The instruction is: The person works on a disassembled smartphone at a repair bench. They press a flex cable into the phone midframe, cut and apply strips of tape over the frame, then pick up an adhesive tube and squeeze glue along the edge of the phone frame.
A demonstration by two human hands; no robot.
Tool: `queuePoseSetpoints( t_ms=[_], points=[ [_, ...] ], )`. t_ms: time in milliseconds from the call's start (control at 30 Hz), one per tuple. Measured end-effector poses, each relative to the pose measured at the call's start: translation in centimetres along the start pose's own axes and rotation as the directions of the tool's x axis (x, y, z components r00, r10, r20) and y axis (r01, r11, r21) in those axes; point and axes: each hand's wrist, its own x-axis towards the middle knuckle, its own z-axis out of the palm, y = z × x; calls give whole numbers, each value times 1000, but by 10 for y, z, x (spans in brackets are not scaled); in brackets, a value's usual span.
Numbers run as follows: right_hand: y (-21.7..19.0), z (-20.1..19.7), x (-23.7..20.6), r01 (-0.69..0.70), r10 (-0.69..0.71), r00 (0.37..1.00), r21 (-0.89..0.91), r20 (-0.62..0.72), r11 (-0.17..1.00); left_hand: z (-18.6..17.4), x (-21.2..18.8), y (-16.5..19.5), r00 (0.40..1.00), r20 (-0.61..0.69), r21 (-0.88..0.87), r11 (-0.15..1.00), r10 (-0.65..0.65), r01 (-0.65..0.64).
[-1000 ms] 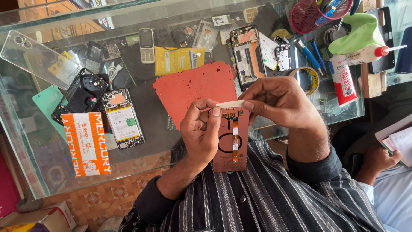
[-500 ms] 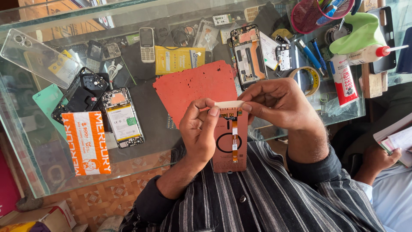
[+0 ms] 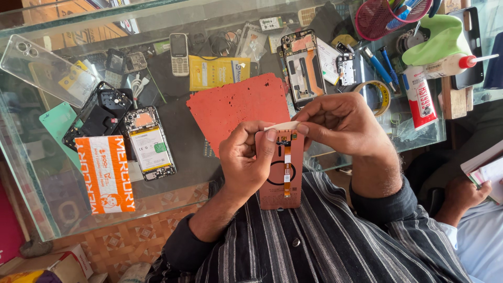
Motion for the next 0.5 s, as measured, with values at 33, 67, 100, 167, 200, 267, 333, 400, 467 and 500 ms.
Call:
queuePoseSetpoints(
  t_ms=[33,67,100,167,200,267,333,400,467,500],
  points=[
    [1,0,0,0,-1,1000,10,10,1000,-1,-1,-2,1000,-2,4,1000,2,-2],
    [1,-1,0,1,-2,1000,19,21,1000,-1,-2,-3,1000,-5,8,1000,4,-4],
    [2,-2,0,2,-3,999,29,32,1000,-2,-2,-4,1000,-7,-7,1000,4,-4],
    [0,-6,1,4,-6,999,42,41,999,-3,-3,-5,1000,-13,-39,999,3,-4],
    [-1,-8,1,6,-8,999,49,45,999,-4,-4,-5,1000,-27,-27,1000,7,-8],
    [-3,-9,0,36,-36,999,27,20,999,-6,-3,-5,998,-53,-3,1000,17,-17],
    [-6,-8,-2,50,-51,999,37,17,998,-5,-3,-4,999,-35,10,1000,29,-28],
    [-9,-5,-3,52,-54,998,74,34,996,-5,-3,-2,999,-16,19,999,36,-36],
    [-10,4,-4,36,-39,999,77,33,996,-4,-2,-1,999,6,24,999,39,-40],
    [-10,10,-4,28,-31,999,80,33,996,-4,-1,0,999,17,30,999,38,-39]
  ],
)
